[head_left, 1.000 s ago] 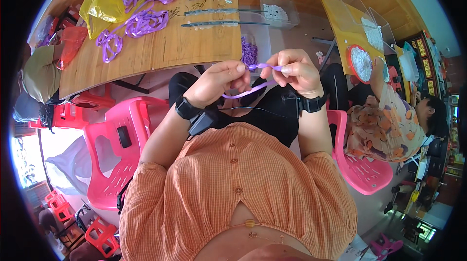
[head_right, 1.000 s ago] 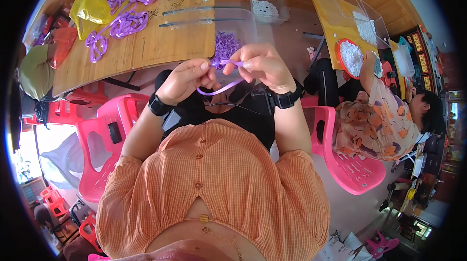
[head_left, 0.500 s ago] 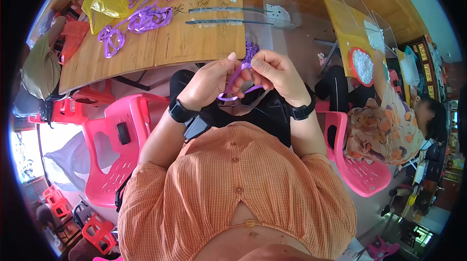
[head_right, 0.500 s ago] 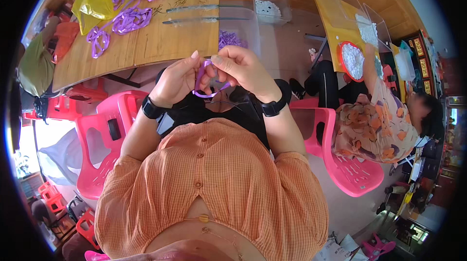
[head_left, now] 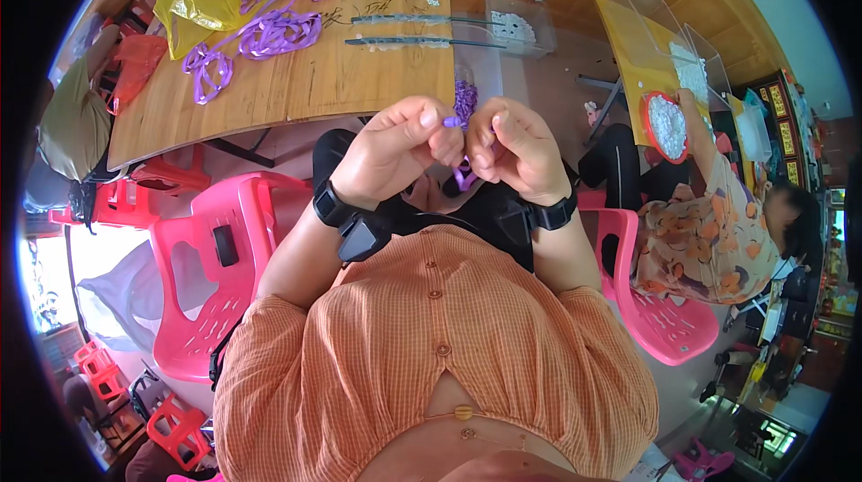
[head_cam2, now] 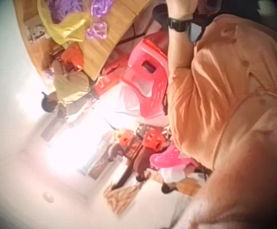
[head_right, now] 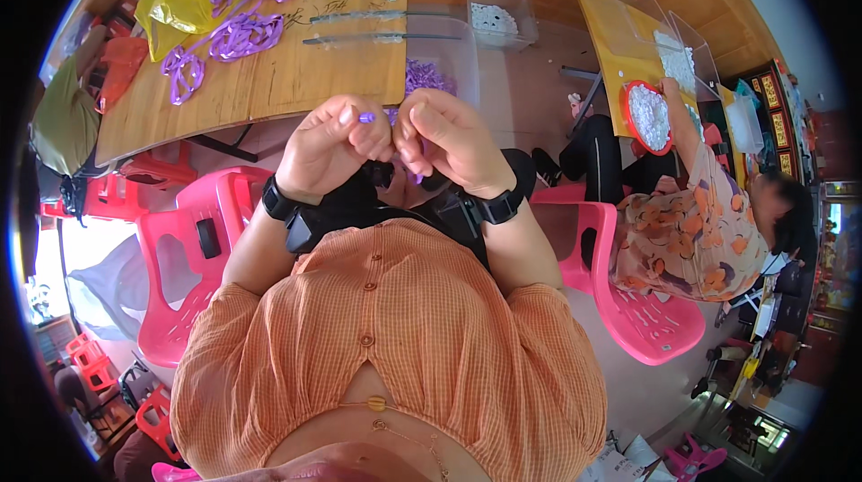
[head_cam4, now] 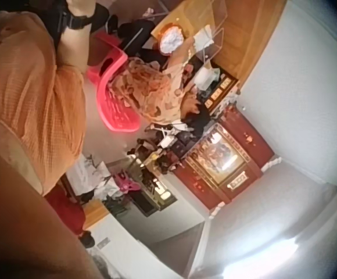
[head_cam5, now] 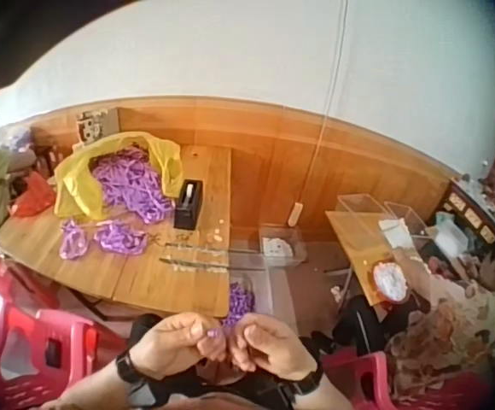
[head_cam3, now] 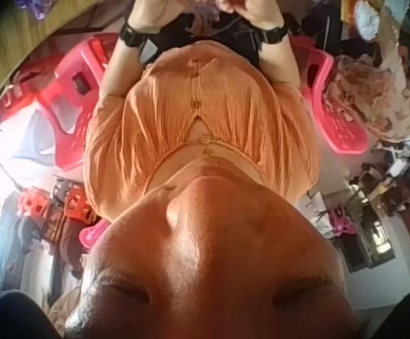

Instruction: The recorder is assembling purple ribbons or elastic straps at a table, occasionally using a ruler for measurement.

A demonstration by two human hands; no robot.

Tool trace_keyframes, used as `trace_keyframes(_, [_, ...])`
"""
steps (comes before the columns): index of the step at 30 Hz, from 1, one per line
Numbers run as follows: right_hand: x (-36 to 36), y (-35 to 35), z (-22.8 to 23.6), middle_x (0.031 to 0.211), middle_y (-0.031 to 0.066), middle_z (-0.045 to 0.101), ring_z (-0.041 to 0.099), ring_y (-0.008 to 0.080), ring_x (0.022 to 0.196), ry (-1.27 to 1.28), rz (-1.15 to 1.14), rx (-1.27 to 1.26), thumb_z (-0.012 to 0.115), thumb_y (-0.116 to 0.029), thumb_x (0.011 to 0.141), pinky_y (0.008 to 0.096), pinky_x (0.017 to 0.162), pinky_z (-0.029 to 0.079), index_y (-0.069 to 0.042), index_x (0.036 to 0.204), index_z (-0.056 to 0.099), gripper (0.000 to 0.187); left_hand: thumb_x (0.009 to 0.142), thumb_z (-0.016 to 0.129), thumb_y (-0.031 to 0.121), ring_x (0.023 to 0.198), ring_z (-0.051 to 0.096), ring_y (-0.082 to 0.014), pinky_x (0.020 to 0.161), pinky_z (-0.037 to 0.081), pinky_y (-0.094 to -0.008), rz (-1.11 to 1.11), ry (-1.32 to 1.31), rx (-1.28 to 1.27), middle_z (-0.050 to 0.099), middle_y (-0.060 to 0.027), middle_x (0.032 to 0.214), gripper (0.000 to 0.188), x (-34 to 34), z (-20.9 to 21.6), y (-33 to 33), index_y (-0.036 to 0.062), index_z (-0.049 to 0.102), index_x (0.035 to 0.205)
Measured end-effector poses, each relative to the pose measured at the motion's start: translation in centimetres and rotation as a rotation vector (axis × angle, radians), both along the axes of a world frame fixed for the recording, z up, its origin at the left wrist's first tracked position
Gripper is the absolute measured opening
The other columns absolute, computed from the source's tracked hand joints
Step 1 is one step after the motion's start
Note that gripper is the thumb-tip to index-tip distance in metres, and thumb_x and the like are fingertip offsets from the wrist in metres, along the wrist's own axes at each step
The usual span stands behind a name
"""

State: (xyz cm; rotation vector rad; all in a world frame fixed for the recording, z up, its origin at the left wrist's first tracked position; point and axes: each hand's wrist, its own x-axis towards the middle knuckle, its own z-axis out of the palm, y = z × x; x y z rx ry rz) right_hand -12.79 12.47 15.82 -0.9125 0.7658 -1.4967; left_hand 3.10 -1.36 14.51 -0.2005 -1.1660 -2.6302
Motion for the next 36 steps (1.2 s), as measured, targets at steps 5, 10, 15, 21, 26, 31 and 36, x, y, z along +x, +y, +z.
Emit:
trace_keyframes(5, [-1.2,-0.2,0.3,0.092,0.0099,0.062,0.06,0.0203,0.094,0.145,-0.007,0.005,0.047,-0.025,0.101,0.0325,0.088,0.044,0.003,0.112,0.061,0.033,0.101,0.054,0.029,0.132,0.044,-0.0285,0.102,0.04,-0.0381,0.15,0.015,-0.256,0.042,-0.0188,0.144,0.034,-0.5,0.9,-0.5,0.0046,0.061,0.079])
trace_keyframes(10, [0.5,-2.4,-1.0,0.101,0.001,0.057,0.052,0.0126,0.103,0.327,0.064,-0.036,0.047,-0.021,0.1,0.0251,0.093,0.036,0.0,0.115,0.062,0.03,0.101,0.054,0.028,0.133,0.042,-0.0275,0.103,0.039,-0.0386,0.199,-0.009,-0.544,0.041,-0.0194,0.148,0.033,-0.1,1.1,-0.7,0.0018,0.066,0.085])
trace_keyframes(15, [1.3,-2.4,-2.6,0.105,0.0109,0.066,0.062,0.021,0.101,-0.104,0.103,0.115,0.056,-0.017,0.095,0.0321,0.091,0.047,0.002,0.116,0.063,0.029,0.099,0.056,0.024,0.099,0.058,-0.0124,0.081,0.048,-0.0255,0.133,-0.118,-0.447,0.046,-0.0149,0.144,0.03,1.2,1.2,-0.4,0.0016,0.066,0.082])
trace_keyframes(21, [0.7,-2.1,-3.2,0.089,0.0138,0.064,0.059,0.0265,0.084,-0.153,0.169,-0.02,0.052,-0.015,0.089,0.0395,0.084,0.045,0.0,0.08,0.061,0.02,0.102,0.052,0.028,0.098,0.061,-0.0222,0.087,0.049,-0.0347,0.045,0.004,-0.073,0.055,-0.0154,0.126,0.031,2.5,1.0,-0.4,0.0033,0.063,0.086])
trace_keyframes(26, [-1.7,-0.9,-4.4,0.072,0.0121,0.057,0.056,0.0268,0.071,-0.19,0.17,-0.091,0.055,-0.025,0.083,0.0426,0.076,0.049,-0.006,0.067,0.055,0.025,0.102,0.048,0.029,0.091,0.057,-0.0282,0.095,0.043,-0.0462,0.28,0.403,0.144,0.059,-0.0077,0.087,0.027,3.5,0.1,-3.4,0.0071,0.06,0.092])
trace_keyframes(31, [-6.1,3.0,-6.9,0.086,0.0137,0.059,0.058,0.029,0.08,-0.38,0.123,-0.159,0.053,-0.023,0.082,0.0442,0.07,0.054,-0.007,0.065,0.054,0.023,0.106,0.038,0.036,0.079,0.049,-0.0197,0.086,0.044,-0.0413,0.476,0.489,0.353,0.045,0.0018,0.074,0.033,7.8,1.4,-8.6,0.0125,0.058,0.094])
trace_keyframes(36, [-8.8,6.0,-8.2,0.106,0.0118,0.057,0.056,0.0261,0.089,-0.52,-0.079,-0.281,0.057,-0.022,0.082,0.0432,0.085,0.055,-0.007,0.064,0.056,0.024,0.106,0.039,0.035,0.072,0.042,-0.0122,0.077,0.041,-0.0307,0.607,0.594,0.416,0.043,0.0036,0.072,0.033,12.3,2.0,-12.2,0.011,0.059,0.094])
